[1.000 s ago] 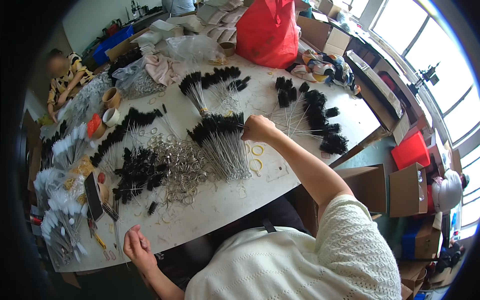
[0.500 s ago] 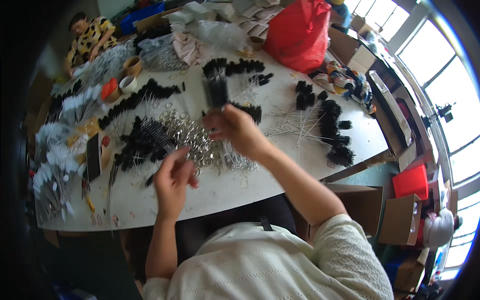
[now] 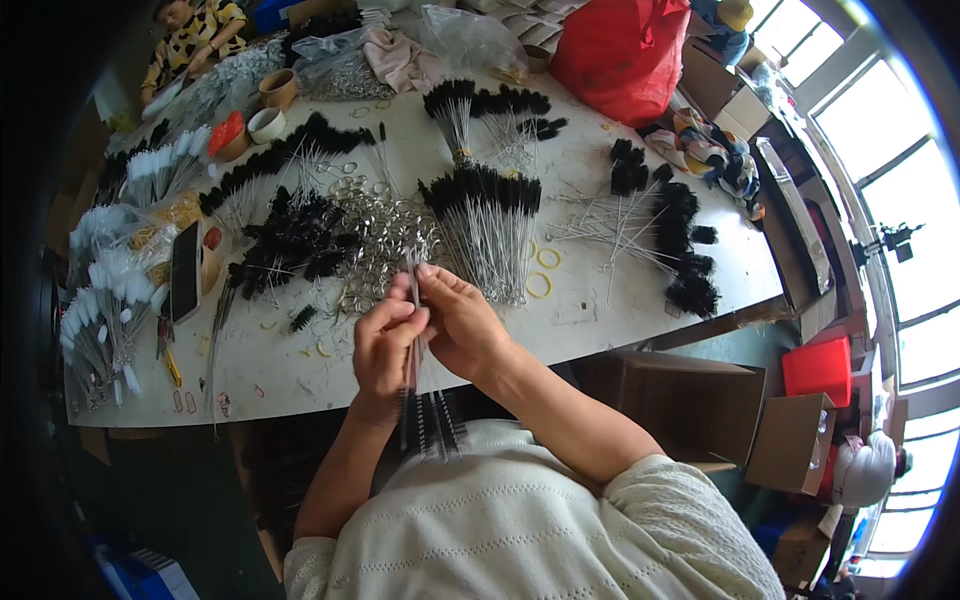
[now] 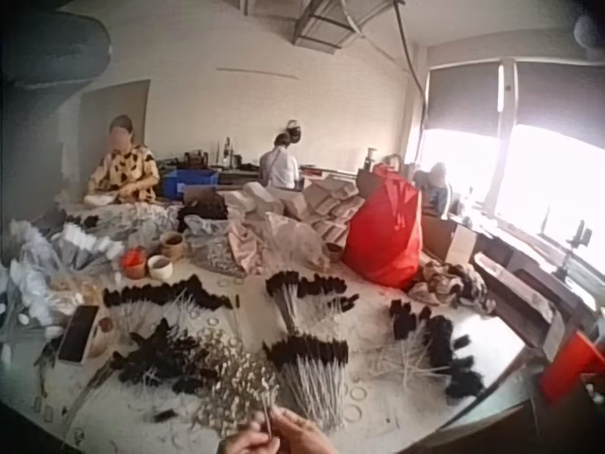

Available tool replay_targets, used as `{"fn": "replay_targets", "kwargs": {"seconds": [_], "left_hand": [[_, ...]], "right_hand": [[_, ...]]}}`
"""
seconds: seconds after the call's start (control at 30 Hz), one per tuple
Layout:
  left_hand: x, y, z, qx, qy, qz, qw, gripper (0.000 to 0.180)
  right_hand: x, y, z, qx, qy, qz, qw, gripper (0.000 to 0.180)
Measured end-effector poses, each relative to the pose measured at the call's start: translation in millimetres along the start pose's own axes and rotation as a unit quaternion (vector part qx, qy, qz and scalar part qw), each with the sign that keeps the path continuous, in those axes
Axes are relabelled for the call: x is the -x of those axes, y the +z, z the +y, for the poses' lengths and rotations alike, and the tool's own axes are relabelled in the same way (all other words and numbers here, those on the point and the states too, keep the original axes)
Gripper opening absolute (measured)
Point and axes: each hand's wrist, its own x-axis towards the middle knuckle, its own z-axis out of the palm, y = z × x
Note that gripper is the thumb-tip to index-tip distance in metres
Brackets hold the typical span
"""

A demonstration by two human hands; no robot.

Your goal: The person carries bundles of wire brushes to a workstation and sits down. The person then threads the wire brushes onto metal rings by hand and places the assembled brush sets into a box.

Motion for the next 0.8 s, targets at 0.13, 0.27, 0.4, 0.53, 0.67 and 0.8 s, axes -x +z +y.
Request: {"fn": "replay_targets", "kwargs": {"seconds": [0.13,0.27,0.4,0.53,0.67,0.8], "left_hand": [[13.4,-13.5,10.2,-0.085,0.002,-0.028,0.996,0.038],[42.5,-44.0,13.5,-0.035,-0.109,-0.086,0.990,0.029],[54.4,-43.6,9.9,0.004,-0.213,-0.147,0.966,0.028],[52.6,-43.6,17.5,0.054,-0.239,-0.117,0.963,0.024],[41.0,-56.0,17.4,0.012,-0.107,-0.092,0.990,0.025],[7.3,-62.7,10.0,-0.022,0.008,-0.194,0.981,0.026]], "right_hand": [[8.3,3.2,-29.4,0.095,0.031,-0.104,0.990,0.016],[16.3,19.5,-72.1,0.851,0.000,-0.137,0.508,0.018],[19.3,-6.2,-17.6,0.990,-0.037,-0.133,0.009,0.012],[25.0,-8.8,-16.9,0.828,-0.035,-0.199,0.524,0.015],[29.6,8.1,-26.2,0.616,0.200,-0.216,0.731,0.018],[36.3,-2.0,-45.7,0.529,0.312,-0.191,0.766,0.017]]}}
